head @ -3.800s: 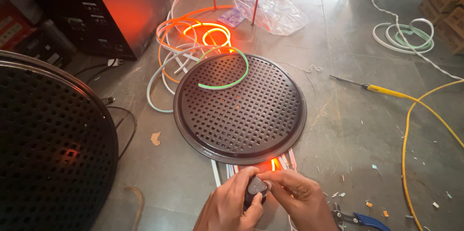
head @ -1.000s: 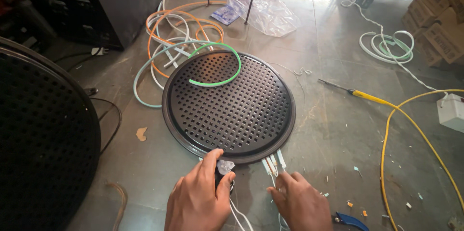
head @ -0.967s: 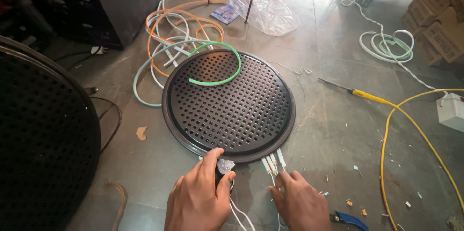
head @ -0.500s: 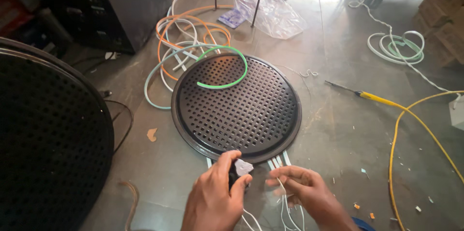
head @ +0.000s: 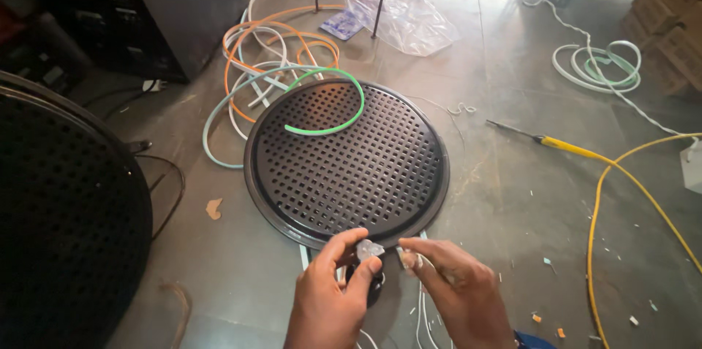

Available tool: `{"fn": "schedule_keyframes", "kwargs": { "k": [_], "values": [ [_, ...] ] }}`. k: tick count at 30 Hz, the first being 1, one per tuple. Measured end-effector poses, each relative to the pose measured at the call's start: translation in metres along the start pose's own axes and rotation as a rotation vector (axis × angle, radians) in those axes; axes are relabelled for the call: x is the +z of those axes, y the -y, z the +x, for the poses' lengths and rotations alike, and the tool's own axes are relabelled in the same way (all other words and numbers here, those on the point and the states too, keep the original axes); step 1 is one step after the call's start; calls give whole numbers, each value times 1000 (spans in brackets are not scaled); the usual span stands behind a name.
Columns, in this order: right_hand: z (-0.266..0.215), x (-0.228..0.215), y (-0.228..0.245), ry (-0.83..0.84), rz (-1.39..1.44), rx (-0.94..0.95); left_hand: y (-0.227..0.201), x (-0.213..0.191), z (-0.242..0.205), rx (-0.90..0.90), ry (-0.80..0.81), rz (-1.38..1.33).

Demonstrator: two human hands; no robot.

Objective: The person strips the ends of white wires using pliers and connects them to a small black controller. The connected LED strip lights up in various colors, confirming the connection.

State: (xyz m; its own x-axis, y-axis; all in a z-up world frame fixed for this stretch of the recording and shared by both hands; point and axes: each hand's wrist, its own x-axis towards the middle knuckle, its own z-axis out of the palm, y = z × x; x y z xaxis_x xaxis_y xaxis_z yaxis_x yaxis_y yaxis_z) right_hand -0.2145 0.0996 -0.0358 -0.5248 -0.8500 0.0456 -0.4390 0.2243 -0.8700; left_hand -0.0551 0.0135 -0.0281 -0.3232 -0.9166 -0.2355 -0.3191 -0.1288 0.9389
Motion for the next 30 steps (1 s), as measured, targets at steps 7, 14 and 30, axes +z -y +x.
{"fn": "schedule_keyframes", "kwargs": {
  "k": [7, 14, 30],
  "values": [
    [1, 3, -1, -45, 74, 64, 0, 9, 5, 47, 56, -142],
    [0, 7, -15, 85, 172, 13, -4, 3, 5, 27, 47, -151],
    [-1, 8, -6, 77, -101, -398, 2, 2, 5, 81, 125, -125]
  ]
}}
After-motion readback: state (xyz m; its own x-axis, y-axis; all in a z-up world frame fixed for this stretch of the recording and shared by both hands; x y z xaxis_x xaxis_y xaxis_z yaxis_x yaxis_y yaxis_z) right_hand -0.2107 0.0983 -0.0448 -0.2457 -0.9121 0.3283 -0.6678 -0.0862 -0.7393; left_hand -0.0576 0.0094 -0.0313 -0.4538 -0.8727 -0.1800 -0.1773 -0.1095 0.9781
